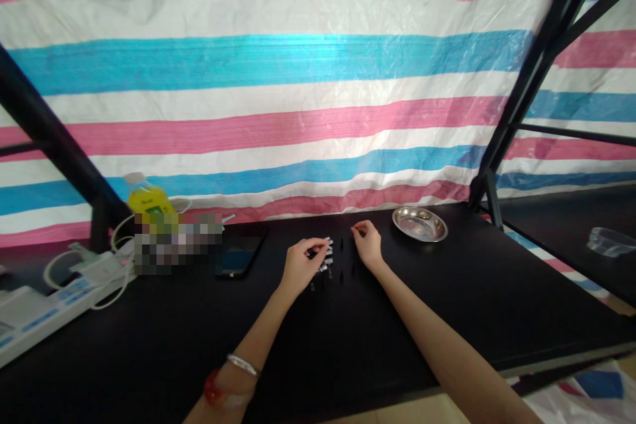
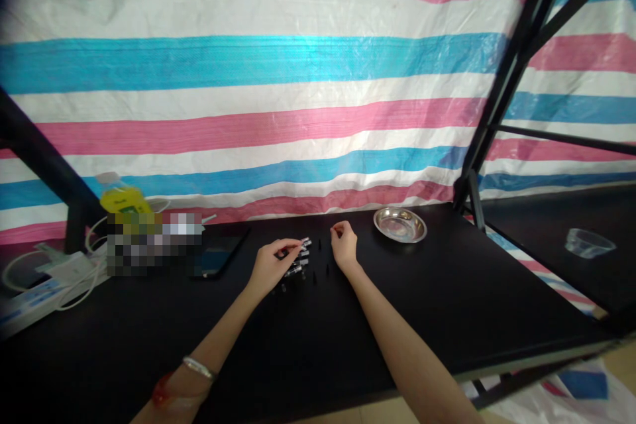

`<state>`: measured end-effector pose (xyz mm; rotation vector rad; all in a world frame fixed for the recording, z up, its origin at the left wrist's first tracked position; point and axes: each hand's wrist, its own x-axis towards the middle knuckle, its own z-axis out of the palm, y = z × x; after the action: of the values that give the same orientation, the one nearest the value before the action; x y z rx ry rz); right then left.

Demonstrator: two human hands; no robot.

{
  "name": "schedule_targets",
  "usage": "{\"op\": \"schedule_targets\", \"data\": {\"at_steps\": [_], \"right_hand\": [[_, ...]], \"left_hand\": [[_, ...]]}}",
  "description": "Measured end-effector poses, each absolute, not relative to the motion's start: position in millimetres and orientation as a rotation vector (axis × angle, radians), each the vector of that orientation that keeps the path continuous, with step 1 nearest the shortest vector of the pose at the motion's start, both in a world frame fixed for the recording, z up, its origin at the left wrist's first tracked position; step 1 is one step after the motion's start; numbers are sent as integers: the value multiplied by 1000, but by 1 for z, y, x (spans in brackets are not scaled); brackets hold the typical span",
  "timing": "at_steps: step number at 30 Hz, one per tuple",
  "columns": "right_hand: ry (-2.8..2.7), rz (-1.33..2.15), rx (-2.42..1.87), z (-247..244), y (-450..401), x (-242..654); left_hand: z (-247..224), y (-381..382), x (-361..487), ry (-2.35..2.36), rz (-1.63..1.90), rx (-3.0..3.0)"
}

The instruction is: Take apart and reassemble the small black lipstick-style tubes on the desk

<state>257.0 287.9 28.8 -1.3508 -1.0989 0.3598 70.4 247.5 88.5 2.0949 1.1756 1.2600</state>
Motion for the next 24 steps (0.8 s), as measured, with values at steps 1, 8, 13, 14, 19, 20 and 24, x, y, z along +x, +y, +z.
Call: {"op": "schedule_targets", "data": {"at_steps": [1,8,13,14,19,20,24], "right_hand": [[-1115,357,-1353,29,287,257],[-1166,353,-1391,31,286,258],[-1191,367,-1395,31,285,258],[-1193,370,-1395,31,285,258],[-1190,374,-1388,31,285,258],[-1189,375,-1387,31,285,258],[-1183,376,-1380,30,286,258]], "left_hand": [[88,247,71,1164,1259,2107],[81,249,70,1133,1243,2224],[80,248,71,1158,1162,2358],[81,247,71,1162,1131,2401],[87,241,73,1154,973,2599],[88,241,73,1147,952,2619],[87,240,73,1114,919,2679]]}}
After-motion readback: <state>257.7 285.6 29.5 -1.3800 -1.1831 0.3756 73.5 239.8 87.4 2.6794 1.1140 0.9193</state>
